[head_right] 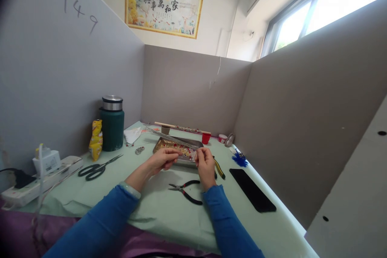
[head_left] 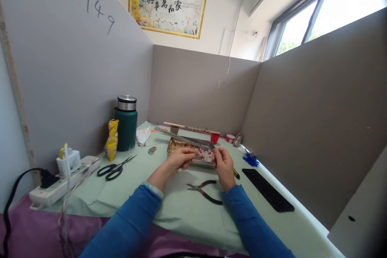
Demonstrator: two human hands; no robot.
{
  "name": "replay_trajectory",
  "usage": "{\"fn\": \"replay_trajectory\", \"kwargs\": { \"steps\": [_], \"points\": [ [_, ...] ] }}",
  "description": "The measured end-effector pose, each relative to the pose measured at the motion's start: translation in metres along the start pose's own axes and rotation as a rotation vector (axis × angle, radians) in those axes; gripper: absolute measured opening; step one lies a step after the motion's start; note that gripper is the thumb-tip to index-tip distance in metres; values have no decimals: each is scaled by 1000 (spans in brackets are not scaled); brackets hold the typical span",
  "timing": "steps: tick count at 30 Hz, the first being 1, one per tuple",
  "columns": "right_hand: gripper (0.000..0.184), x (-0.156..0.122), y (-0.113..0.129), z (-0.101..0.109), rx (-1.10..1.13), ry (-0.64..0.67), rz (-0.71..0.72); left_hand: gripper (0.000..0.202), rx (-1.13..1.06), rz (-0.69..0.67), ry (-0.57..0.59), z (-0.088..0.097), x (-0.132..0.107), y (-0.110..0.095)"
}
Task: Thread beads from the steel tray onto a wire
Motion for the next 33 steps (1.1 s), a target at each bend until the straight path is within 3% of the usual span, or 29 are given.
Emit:
{"fn": "replay_trajectory", "kwargs": {
  "steps": [3,6,13,19,33],
  "points": [
    [23,-5,-1,-9,-58,158,-9,33,4,-9,7,-2,1,2],
    [24,-10,-2,-16,-179,230,41,34,-2,-14,-14,-3,1,3],
    [21,-12,-3,-15,-314,181,103,37,0,-26,-6,-4,0,3],
    [22,-16,2,-19,-363,260,117,39,33,-32,13,-2,0,5],
    [22,-13,-4,-18,-305,242,78,39,55,-56,2,-4,-2,1]
  ]
}}
Point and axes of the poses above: each hand's wrist, its own x-axis towards the middle knuckle, its own z-axis out of the back of the hand, y = z × x, the point moved 2 cm from there along x, towards the middle knuckle, and after that the axes turned 11 degrees about -z, right-handed, at the moved point
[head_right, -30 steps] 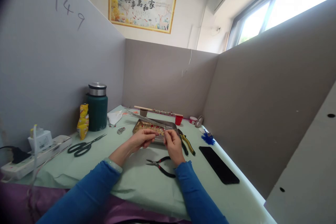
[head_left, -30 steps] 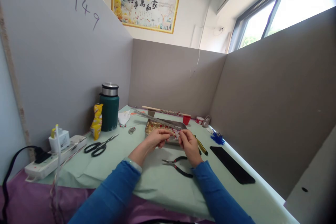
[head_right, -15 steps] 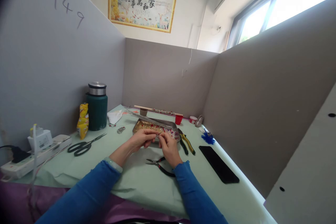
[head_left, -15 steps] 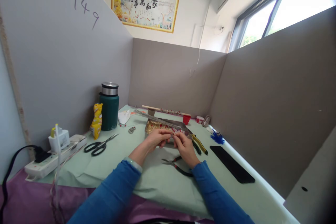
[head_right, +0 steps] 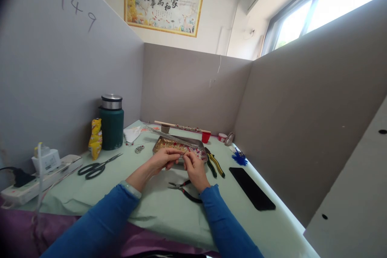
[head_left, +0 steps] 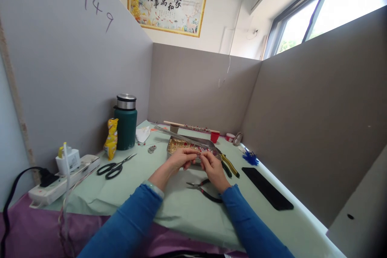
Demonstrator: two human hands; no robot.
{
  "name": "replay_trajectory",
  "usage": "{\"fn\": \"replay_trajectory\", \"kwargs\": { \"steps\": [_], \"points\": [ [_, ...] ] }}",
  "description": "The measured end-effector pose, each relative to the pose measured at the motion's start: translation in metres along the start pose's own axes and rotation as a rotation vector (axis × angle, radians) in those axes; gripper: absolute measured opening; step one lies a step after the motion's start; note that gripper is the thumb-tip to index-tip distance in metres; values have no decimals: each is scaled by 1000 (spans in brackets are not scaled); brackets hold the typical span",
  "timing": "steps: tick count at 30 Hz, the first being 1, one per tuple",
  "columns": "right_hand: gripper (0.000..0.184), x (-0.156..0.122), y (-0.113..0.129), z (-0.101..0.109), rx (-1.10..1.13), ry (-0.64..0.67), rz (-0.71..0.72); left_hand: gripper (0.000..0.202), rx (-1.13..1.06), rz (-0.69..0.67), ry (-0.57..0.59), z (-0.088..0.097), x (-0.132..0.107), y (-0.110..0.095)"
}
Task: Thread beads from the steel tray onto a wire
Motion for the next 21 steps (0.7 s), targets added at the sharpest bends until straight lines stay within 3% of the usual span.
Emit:
{"fn": "replay_trajectory", "kwargs": {
  "steps": [11,21],
  "points": [
    [21,2,-3,3,-4,-55,-32,38,23,25,8,-2,-2,-5],
    [19,-2,2,4,-210,-95,54,24,65,6,8,-2,-1,-1]
  ]
}}
Point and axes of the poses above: each hand's wrist, its own x-axis towards the middle knuckle, its own z-axis out of the back of the hand, y = z × x, the point moved 2 cm from there along x, towards the middle knuckle, and after that the axes turned 11 degrees about -z, right-handed, at the moved point
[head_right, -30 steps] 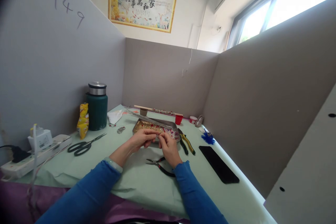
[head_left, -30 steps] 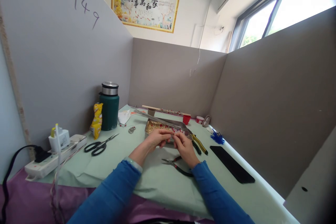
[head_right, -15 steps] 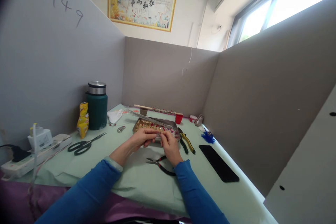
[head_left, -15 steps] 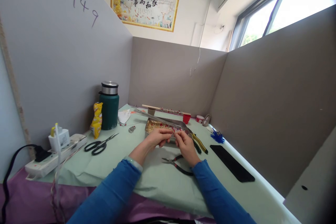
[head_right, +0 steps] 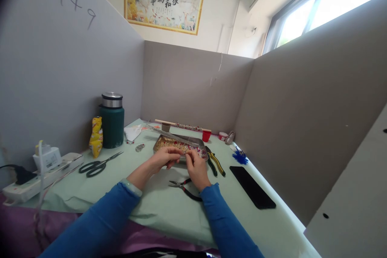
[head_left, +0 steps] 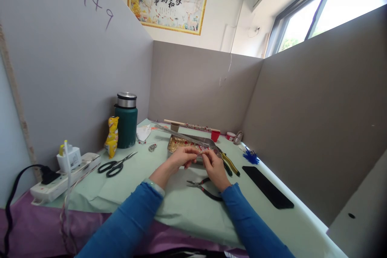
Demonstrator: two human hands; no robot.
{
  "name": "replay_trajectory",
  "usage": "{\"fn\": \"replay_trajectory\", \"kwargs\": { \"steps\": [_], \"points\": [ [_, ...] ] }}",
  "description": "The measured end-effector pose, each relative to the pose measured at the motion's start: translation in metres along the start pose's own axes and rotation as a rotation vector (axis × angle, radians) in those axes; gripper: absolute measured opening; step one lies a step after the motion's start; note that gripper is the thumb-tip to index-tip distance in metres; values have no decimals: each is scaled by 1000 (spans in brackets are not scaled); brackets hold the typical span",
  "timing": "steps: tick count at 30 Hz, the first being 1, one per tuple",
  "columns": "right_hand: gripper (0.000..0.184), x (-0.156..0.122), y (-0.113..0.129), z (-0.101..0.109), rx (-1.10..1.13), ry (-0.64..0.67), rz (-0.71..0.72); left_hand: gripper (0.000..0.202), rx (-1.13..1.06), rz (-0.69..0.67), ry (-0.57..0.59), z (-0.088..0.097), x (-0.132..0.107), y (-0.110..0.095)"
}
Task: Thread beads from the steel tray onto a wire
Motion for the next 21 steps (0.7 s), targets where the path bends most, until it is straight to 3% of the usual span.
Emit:
{"fn": "replay_trajectory", "kwargs": {
  "steps": [12,17,21],
  "points": [
    [21,-1,-5,0,-338,-137,232,31,187,-37,-24,1,3,0],
    [19,-1,1,3,-457,-237,319,26,233,-52,-32,1,6,5],
    [13,-4,11,9,-477,-391,345,25,158,1,-40,1,6,5]
  ]
}}
Point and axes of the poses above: each hand's wrist, its own x-axis towards the middle knuckle, its own z-axis out of the back of the hand, y = z × x, the point moved 2 cm from there along x, towards the middle knuckle, and after that the axes turned 11 degrees about -z, right-handed, at the moved point
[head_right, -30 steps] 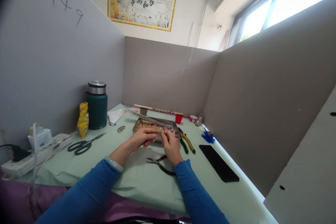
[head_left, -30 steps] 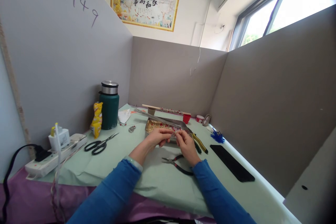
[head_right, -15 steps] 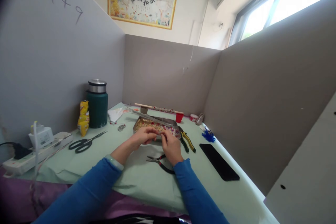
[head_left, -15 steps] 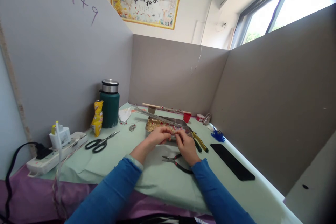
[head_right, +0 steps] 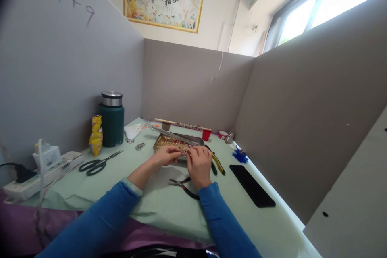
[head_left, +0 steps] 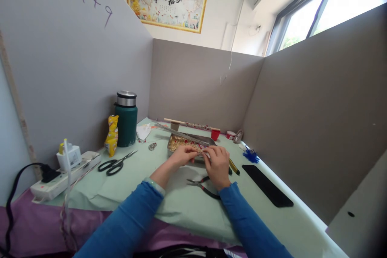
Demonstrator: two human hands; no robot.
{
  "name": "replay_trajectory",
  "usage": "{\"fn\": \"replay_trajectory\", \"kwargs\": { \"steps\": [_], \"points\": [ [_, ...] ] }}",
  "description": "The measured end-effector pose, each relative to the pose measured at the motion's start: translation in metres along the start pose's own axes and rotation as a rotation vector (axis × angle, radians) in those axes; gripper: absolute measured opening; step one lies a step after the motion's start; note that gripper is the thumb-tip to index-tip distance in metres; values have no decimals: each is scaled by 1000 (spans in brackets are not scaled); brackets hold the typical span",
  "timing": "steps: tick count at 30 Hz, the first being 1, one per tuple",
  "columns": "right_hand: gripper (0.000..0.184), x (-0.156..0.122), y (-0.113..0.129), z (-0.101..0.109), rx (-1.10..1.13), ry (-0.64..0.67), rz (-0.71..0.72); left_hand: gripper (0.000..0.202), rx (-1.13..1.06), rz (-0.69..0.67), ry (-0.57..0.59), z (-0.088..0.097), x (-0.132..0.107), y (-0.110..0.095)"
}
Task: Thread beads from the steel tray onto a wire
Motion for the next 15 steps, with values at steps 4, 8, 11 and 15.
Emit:
{"fn": "replay_trajectory", "kwargs": {
  "steps": [4,8,11,15],
  "points": [
    [12,-1,9,8,42,-74,84,26,-180,56,-55,2,0,-1],
    [11,-3,15,5,64,24,154,27,-287,30,-95,4,0,-1],
    [14,-3,12,-2,148,81,38,29,-267,14,-80,2,0,0],
    [20,-2,2,-9,437,119,-259,31,-180,-47,25,-5,-2,1]
  ]
}}
Point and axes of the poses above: each hand's wrist, its own x-axis towards the middle knuckle, its own z-axis out of the back of the hand, y = z × x, the point moved 2 cm from there along x, towards the middle knuckle, and after that the axes turned 11 degrees about -z, right-handed, at the moved point
